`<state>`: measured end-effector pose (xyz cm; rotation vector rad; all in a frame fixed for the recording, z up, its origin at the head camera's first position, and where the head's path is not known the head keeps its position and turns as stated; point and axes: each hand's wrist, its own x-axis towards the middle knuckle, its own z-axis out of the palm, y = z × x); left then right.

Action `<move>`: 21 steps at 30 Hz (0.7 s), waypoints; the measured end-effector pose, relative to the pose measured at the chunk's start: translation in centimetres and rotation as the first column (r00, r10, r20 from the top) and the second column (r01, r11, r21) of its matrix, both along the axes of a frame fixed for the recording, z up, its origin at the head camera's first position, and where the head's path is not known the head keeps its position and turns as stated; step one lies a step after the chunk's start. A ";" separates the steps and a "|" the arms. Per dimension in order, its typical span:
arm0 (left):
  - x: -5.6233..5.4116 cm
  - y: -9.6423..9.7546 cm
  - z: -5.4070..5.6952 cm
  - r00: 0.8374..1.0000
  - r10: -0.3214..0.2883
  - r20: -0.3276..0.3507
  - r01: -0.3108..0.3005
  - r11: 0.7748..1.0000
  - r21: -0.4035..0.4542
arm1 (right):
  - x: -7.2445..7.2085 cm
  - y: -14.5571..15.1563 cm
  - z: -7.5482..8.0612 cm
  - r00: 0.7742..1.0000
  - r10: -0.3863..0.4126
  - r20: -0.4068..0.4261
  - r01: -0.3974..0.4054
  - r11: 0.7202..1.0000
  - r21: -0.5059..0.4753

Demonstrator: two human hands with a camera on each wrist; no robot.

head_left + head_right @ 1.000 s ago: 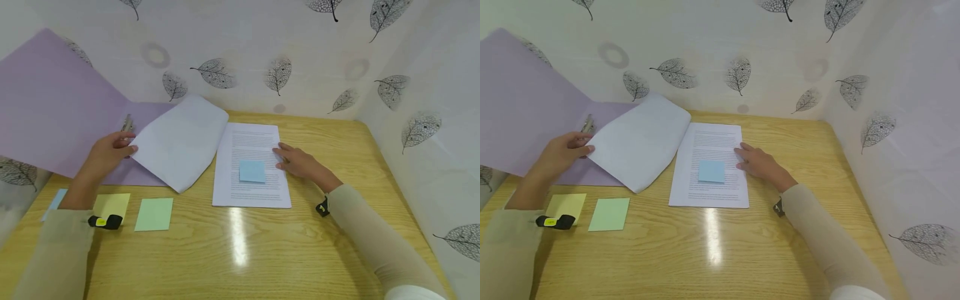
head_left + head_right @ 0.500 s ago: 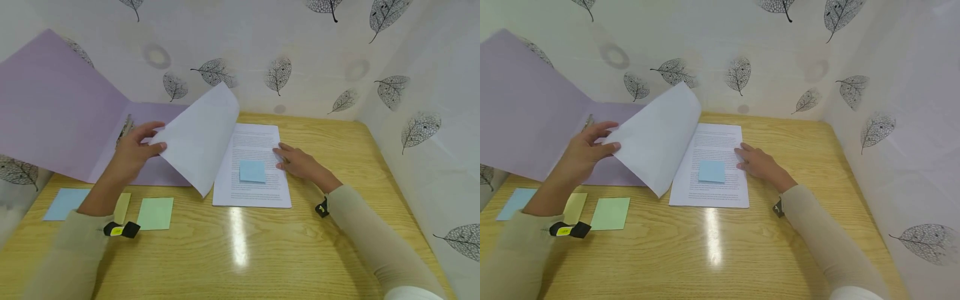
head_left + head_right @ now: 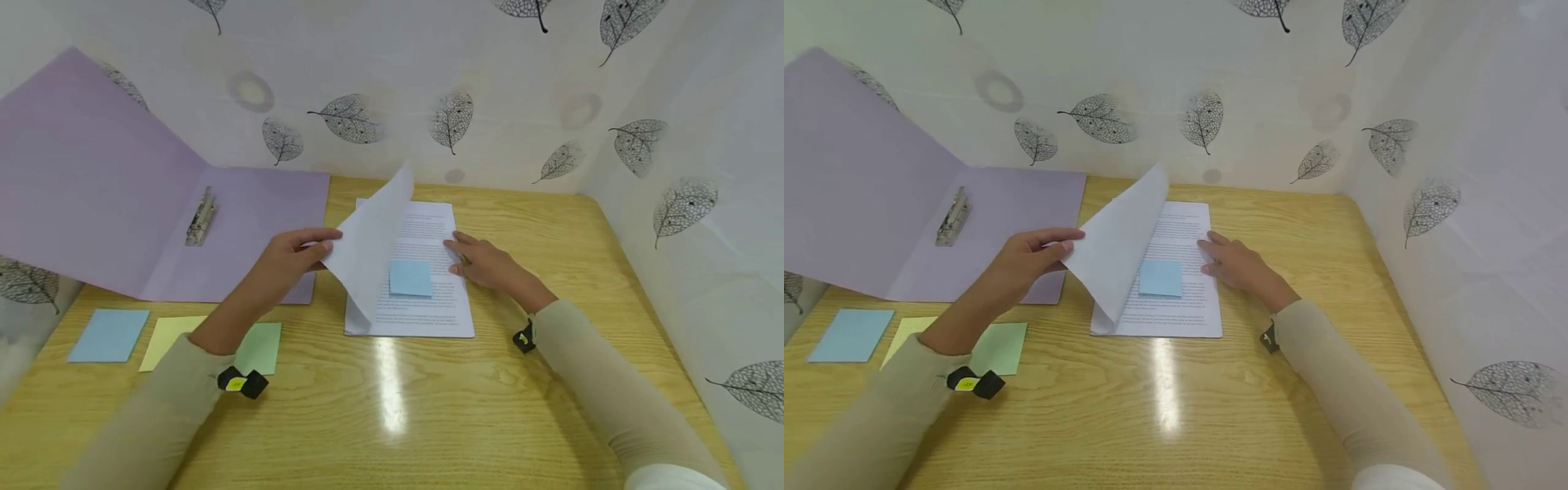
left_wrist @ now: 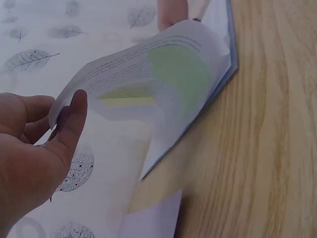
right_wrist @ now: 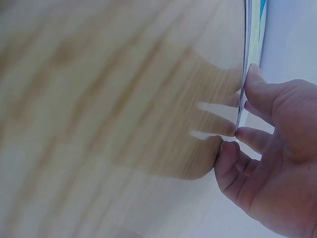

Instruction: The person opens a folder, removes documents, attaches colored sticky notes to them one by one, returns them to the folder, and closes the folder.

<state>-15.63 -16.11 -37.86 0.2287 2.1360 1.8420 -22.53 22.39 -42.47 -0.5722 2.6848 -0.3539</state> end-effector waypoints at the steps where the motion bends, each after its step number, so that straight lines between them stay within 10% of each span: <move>1: -0.1 0.5 -0.2 1.000 -0.013 0.008 0.013 1.000 -0.009 | 0.0 0.0 0.0 1.000 -0.002 0.004 0.002 1.000 0.000; 8: -0.7 5.5 -1.9 0.989 -0.106 0.099 0.112 0.992 -0.054 | -0.1 0.0 0.2 1.000 0.010 -0.004 -0.010 1.000 -0.013; 15: -0.7 10.6 -3.7 0.957 -0.288 0.038 0.290 0.953 -0.092 | -0.5 0.7 -0.1 0.999 0.030 0.028 -0.026 0.989 -0.148; 21: -0.4 13.7 -4.7 0.925 -0.378 0.047 0.381 0.916 -0.126 | -1.0 2.1 0.2 0.960 -0.103 0.259 0.193 0.915 -0.354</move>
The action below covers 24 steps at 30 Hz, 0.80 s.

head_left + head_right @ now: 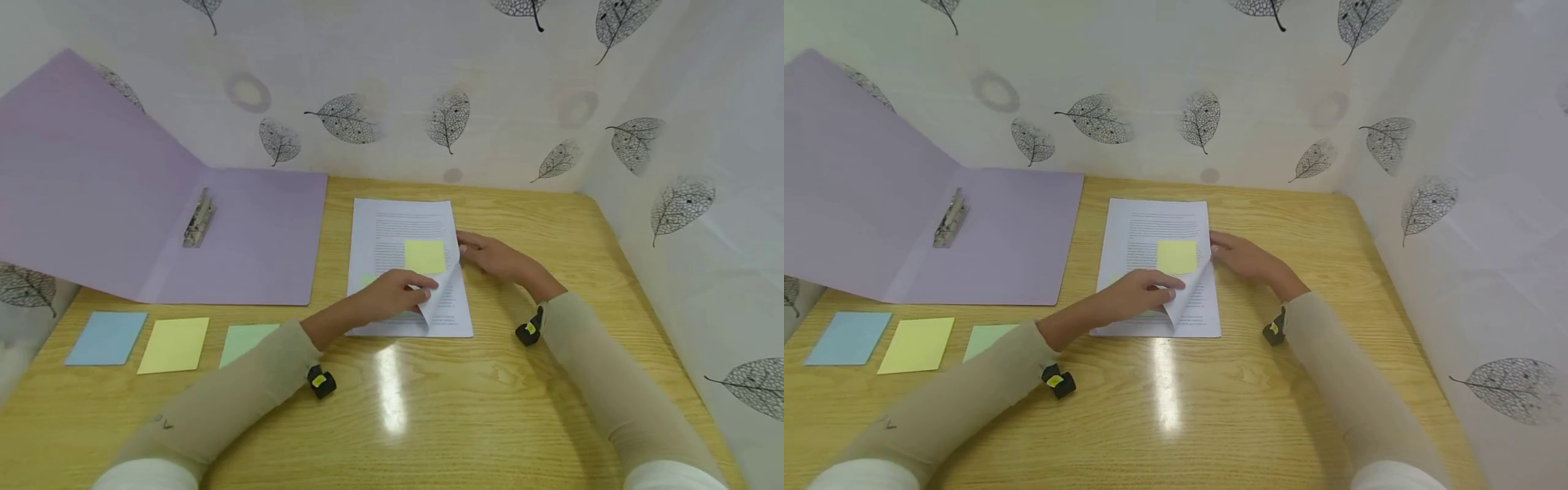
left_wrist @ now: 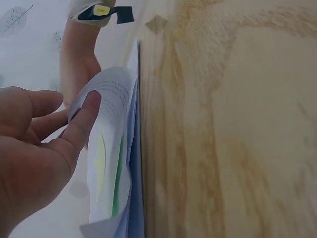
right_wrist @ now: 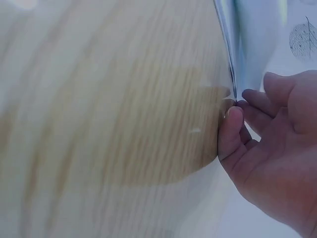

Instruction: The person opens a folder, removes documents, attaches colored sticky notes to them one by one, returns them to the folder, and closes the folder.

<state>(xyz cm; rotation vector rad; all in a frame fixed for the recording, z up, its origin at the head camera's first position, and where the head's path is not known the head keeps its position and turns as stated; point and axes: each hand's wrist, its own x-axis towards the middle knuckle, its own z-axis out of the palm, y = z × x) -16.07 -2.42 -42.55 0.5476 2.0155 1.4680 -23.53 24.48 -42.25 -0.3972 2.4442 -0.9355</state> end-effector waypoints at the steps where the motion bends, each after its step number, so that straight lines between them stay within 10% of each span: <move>1: 0.1 0.3 -0.1 1.000 -0.012 0.003 0.012 1.000 -0.007 | -0.1 0.1 0.0 0.999 -0.031 0.028 0.031 0.999 -0.012; 15: 0.0 0.6 0.4 0.991 -0.074 -0.112 0.070 0.997 -0.036 | -0.2 -0.7 -0.7 0.983 0.092 -0.159 -0.068 0.987 0.148; 20: -1.2 -2.4 1.3 0.976 0.082 -0.203 -0.094 0.994 -0.050 | 0.0 -0.7 -0.7 0.978 0.128 -0.164 -0.095 0.976 0.196; 24: -2.8 -5.8 1.2 0.924 0.257 -0.283 -0.305 0.942 -0.142 | 0.0 -0.7 -0.8 0.976 0.141 -0.169 -0.103 0.972 0.212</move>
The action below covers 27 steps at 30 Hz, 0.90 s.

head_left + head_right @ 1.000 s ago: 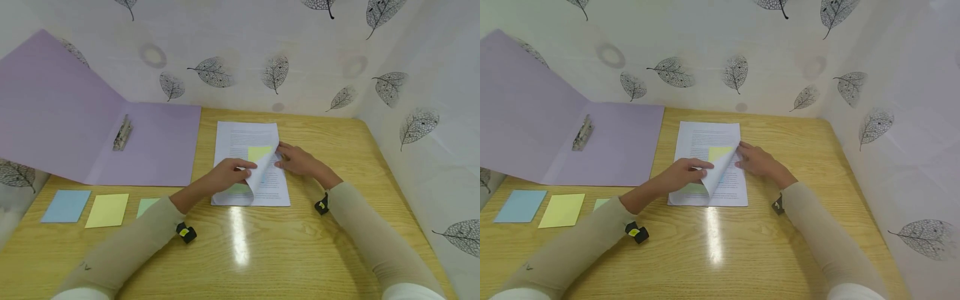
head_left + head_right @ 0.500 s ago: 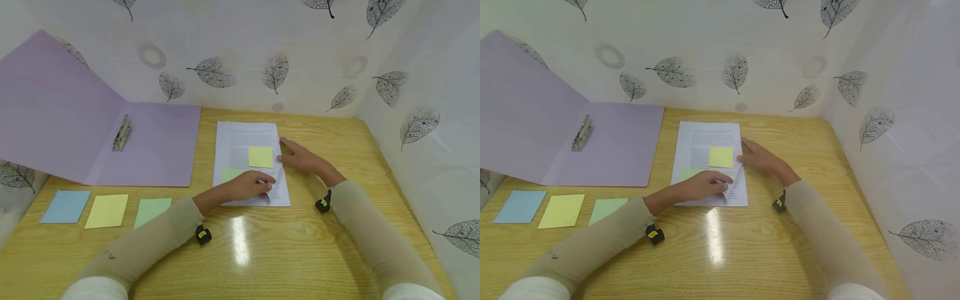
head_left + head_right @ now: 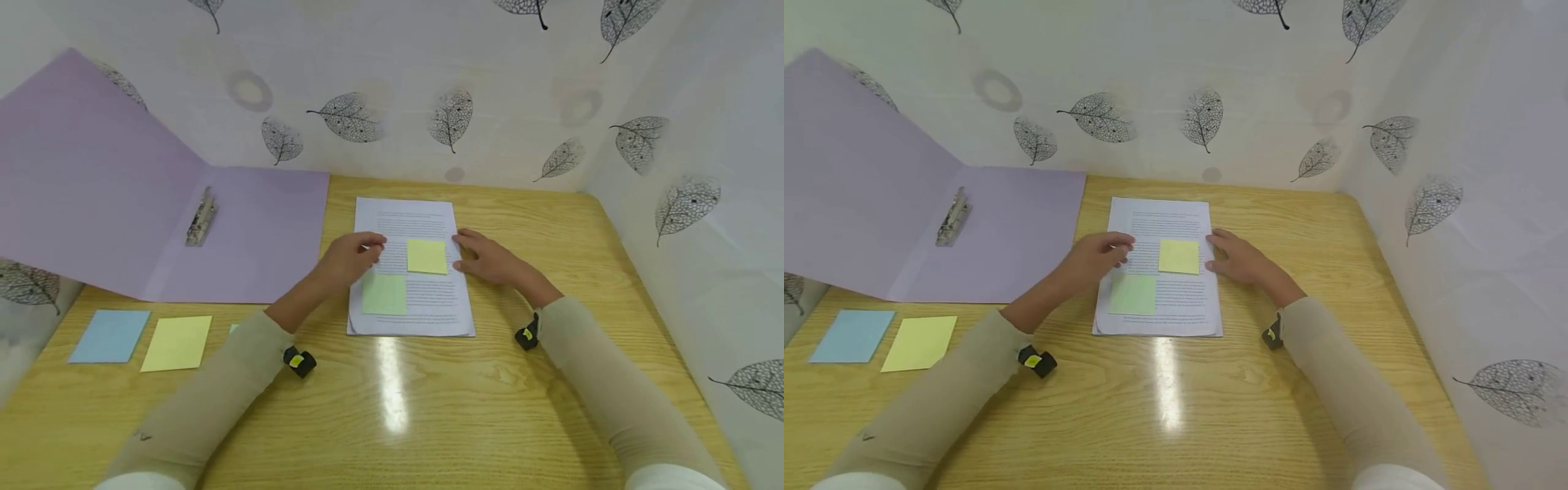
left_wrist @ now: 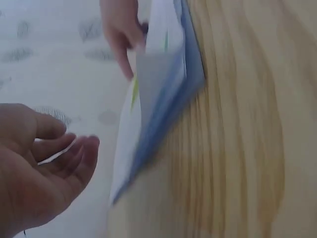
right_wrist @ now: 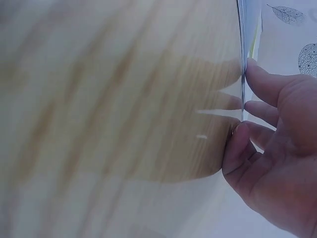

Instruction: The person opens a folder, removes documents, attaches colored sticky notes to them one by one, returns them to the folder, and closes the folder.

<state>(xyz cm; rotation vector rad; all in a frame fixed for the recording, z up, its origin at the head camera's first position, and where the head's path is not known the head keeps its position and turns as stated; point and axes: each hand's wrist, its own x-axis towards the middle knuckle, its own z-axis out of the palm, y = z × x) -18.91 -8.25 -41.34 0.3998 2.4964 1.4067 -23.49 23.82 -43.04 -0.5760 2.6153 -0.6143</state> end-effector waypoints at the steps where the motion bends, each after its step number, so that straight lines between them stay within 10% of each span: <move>1: -0.4 -0.8 -0.2 0.999 0.047 -0.001 -0.047 0.998 -0.029 | 0.0 0.0 0.0 1.000 0.002 -0.002 -0.002 1.000 0.003; 9: -1.7 -3.7 -1.8 0.989 0.122 0.087 -0.112 0.987 -0.114 | 0.2 -0.2 0.0 1.000 -0.002 0.001 0.002 1.000 -0.005; 17: -1.7 -2.5 -1.6 0.977 0.150 0.151 -0.161 0.985 0.066 | 0.4 -0.3 -0.2 1.000 -0.015 0.003 0.015 1.000 -0.009; 27: -1.9 -1.6 -1.7 0.949 0.233 0.212 -0.287 0.918 0.275 | 0.5 -0.3 -0.1 1.000 -0.022 -0.004 0.022 1.000 -0.007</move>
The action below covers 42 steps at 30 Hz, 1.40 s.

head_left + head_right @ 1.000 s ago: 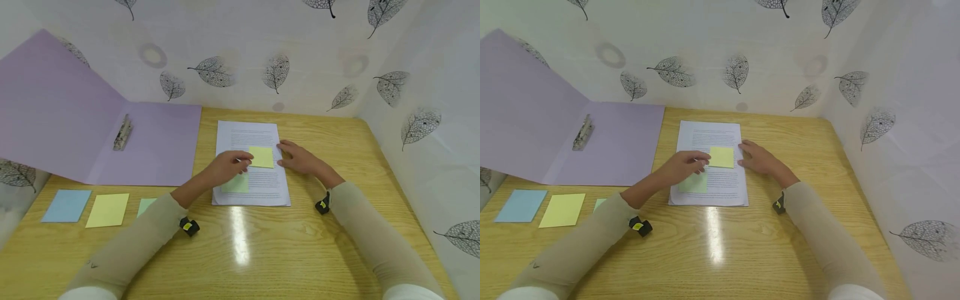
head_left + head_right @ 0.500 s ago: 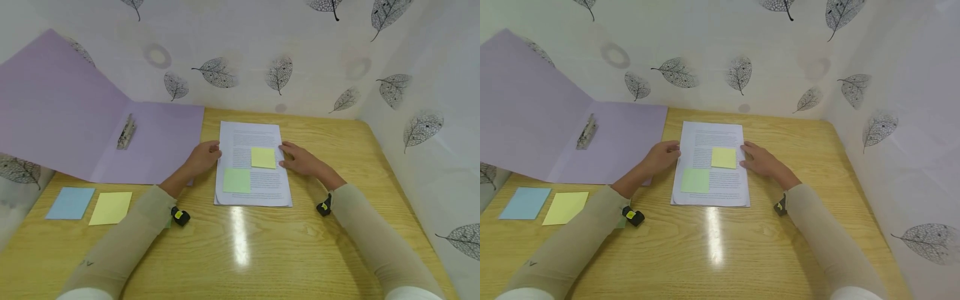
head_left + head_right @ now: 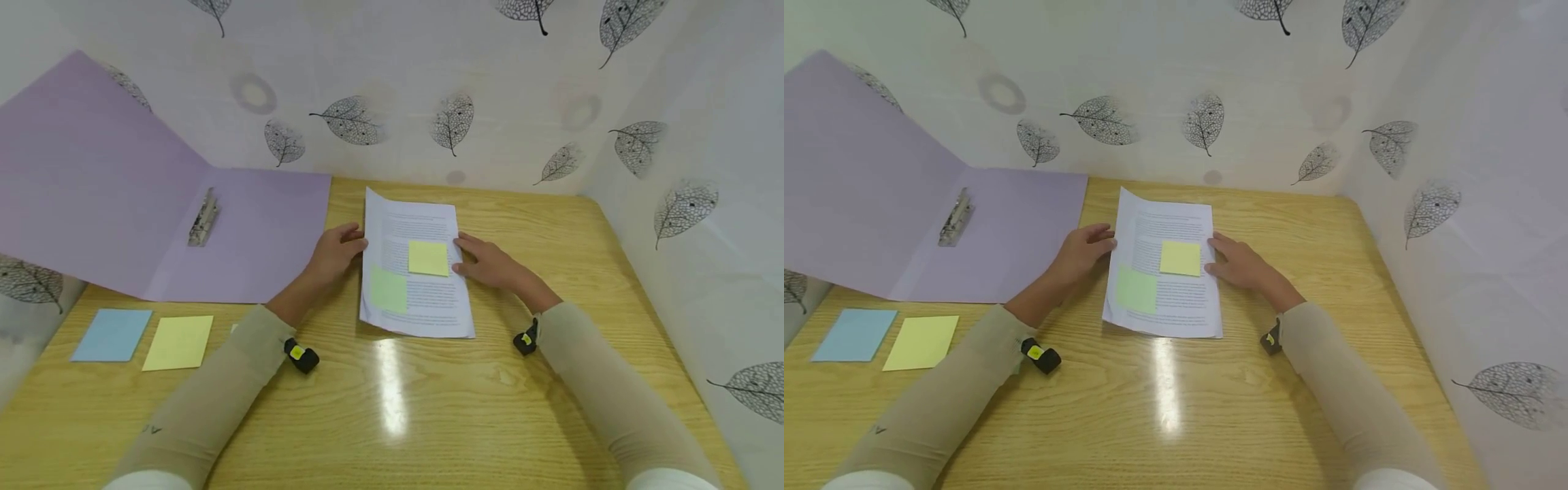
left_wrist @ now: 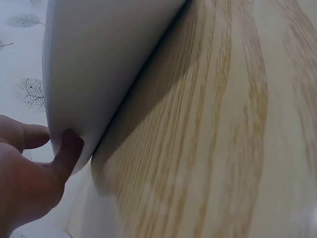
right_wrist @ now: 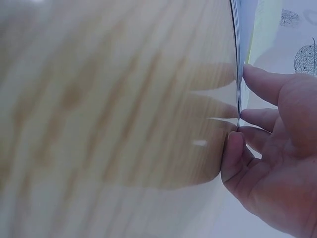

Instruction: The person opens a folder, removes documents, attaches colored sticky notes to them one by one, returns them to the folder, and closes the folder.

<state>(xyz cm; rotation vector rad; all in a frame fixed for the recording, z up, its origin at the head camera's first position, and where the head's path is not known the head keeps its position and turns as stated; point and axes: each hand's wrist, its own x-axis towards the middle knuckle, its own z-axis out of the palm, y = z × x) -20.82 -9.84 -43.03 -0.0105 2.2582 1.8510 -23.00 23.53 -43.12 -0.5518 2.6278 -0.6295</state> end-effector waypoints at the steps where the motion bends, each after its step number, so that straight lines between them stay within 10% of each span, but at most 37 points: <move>1: 0.0 0.0 -0.1 1.000 0.002 0.006 -0.002 1.000 0.001 | 0.0 0.0 0.0 1.000 -0.003 0.000 0.003 1.000 0.000; 12: 0.6 -0.1 -0.3 0.997 0.038 0.073 -0.048 0.988 0.144 | 0.8 0.2 0.4 0.983 -0.172 0.061 0.181 0.967 -0.181; 21: 1.4 -1.9 1.0 0.997 0.058 0.057 -0.068 0.979 0.191 | 2.5 -0.6 1.0 0.933 -0.257 0.253 0.360 0.717 -0.597; 25: 1.8 -2.8 1.4 0.997 0.054 0.048 -0.063 0.975 0.211 | 3.1 -1.4 1.3 0.927 -0.279 0.250 0.374 0.649 -0.663; 36: 3.3 -5.0 2.1 0.999 0.049 0.014 -0.051 0.970 0.238 | 3.9 -3.5 2.5 0.927 -0.330 0.180 0.355 0.611 -0.707; 42: 6.1 -9.7 3.5 0.986 0.073 -0.147 -0.040 0.976 0.216 | 4.2 -3.4 3.1 0.916 -0.354 0.187 0.360 0.523 -0.772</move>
